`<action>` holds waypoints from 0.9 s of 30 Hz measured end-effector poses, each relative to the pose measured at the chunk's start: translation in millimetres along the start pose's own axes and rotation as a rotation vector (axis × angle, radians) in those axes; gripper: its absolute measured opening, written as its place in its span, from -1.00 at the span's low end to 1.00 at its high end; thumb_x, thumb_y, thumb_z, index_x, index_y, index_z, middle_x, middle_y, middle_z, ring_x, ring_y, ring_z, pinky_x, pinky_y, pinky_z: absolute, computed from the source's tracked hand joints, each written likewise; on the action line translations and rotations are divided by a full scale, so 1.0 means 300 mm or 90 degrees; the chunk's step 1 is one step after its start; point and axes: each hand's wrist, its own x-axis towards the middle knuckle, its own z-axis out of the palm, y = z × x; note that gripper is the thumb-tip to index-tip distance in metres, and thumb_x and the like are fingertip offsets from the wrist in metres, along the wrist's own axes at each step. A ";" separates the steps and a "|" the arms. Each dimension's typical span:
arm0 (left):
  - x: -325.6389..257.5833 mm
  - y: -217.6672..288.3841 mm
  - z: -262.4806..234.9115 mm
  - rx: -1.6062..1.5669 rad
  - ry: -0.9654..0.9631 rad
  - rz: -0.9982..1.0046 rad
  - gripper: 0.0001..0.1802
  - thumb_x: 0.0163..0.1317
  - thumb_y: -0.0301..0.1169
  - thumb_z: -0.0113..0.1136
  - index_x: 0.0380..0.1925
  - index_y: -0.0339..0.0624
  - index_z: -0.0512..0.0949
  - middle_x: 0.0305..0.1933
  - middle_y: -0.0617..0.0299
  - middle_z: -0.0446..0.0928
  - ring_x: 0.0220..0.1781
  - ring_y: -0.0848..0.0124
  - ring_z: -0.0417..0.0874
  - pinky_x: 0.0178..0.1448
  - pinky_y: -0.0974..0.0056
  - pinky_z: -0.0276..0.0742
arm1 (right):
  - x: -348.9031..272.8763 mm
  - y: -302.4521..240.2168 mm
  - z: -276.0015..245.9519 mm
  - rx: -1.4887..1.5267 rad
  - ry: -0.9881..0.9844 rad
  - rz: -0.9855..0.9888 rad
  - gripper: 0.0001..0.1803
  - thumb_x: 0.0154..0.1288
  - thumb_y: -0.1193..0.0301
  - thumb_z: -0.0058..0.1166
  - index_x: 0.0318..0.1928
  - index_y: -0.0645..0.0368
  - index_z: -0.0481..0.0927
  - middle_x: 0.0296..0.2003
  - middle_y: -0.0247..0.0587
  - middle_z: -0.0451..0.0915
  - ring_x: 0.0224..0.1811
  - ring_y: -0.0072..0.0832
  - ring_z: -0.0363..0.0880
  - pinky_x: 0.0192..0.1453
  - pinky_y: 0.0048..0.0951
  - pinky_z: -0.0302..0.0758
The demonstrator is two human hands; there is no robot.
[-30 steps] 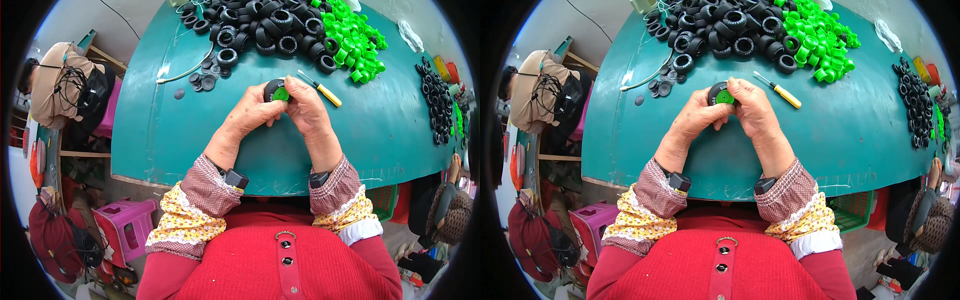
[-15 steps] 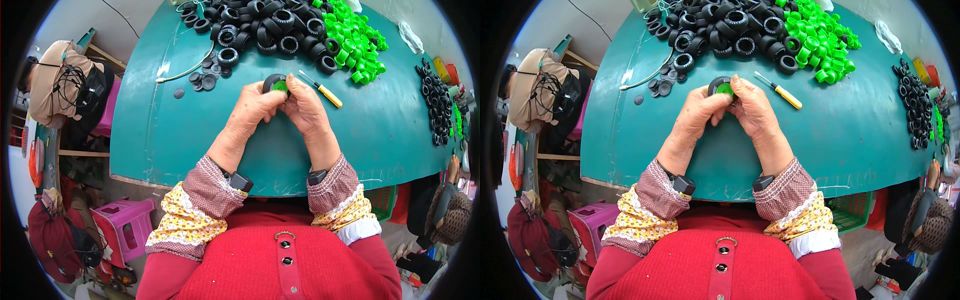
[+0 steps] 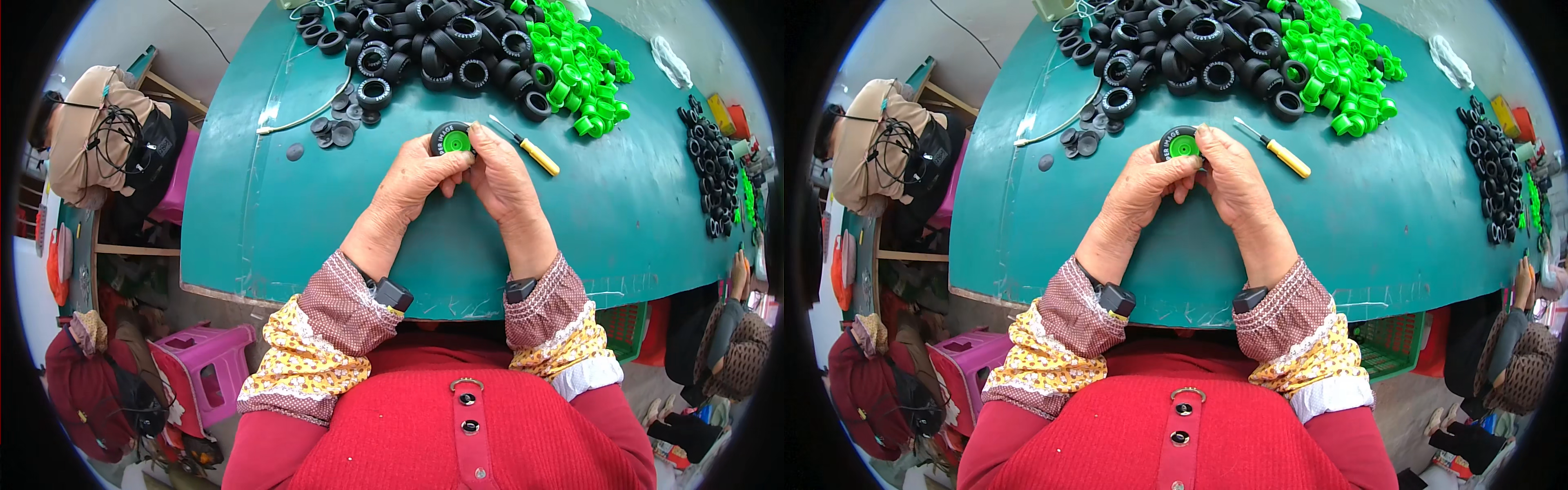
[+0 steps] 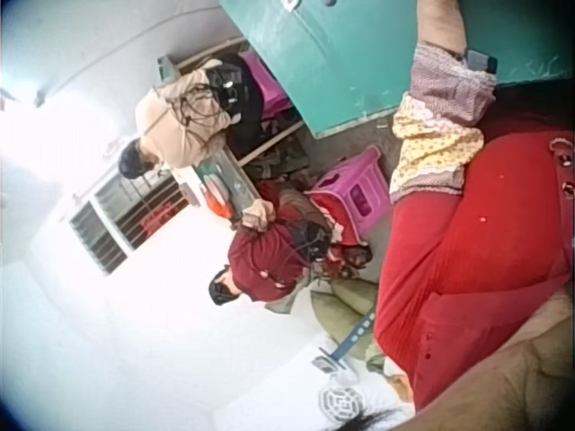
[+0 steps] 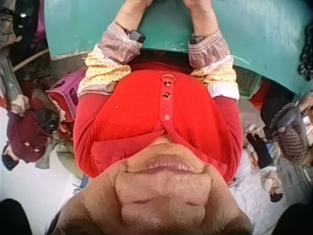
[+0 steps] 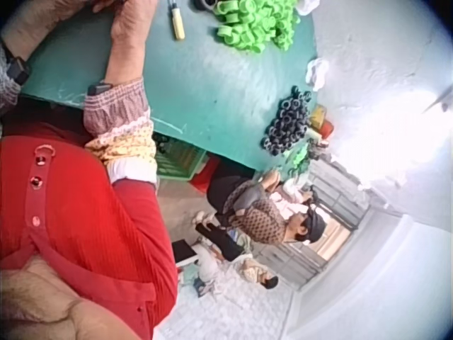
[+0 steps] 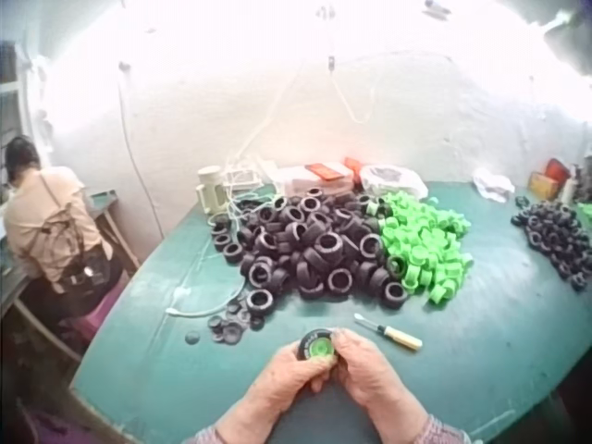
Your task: Assembling plastic hubs into rubber toy tires at a workbench.
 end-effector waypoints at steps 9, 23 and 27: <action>0.000 0.001 0.011 0.028 -0.039 -0.032 -0.80 0.08 -0.35 0.18 -0.42 -0.26 0.47 -0.58 0.26 0.47 -0.65 0.57 0.46 -0.60 0.55 0.35 | -0.002 -0.001 -0.002 -0.073 0.060 -0.009 -0.65 0.33 0.15 -0.23 -0.35 0.19 0.42 -0.56 -0.34 0.43 -0.68 -0.62 0.32 -0.62 -0.60 0.31; -0.007 0.005 0.039 0.205 0.000 0.001 -0.81 0.05 -0.34 0.14 -0.45 -0.25 0.46 -0.65 0.33 0.40 -0.71 0.63 0.36 -0.67 0.53 0.24 | 0.009 0.011 -0.029 0.023 0.077 0.023 -0.63 0.32 0.14 -0.21 -0.31 0.23 0.42 -0.53 -0.25 0.48 -0.62 -0.51 0.43 -0.59 -0.52 0.41; -0.007 0.013 0.031 0.249 0.017 -0.015 -0.83 0.04 -0.34 0.14 -0.48 -0.24 0.47 -0.68 0.34 0.39 -0.74 0.64 0.33 -0.69 0.55 0.19 | 0.011 0.007 -0.030 0.031 0.024 0.034 -0.63 0.30 0.14 -0.18 -0.30 0.23 0.43 -0.51 -0.25 0.48 -0.59 -0.50 0.46 -0.56 -0.52 0.44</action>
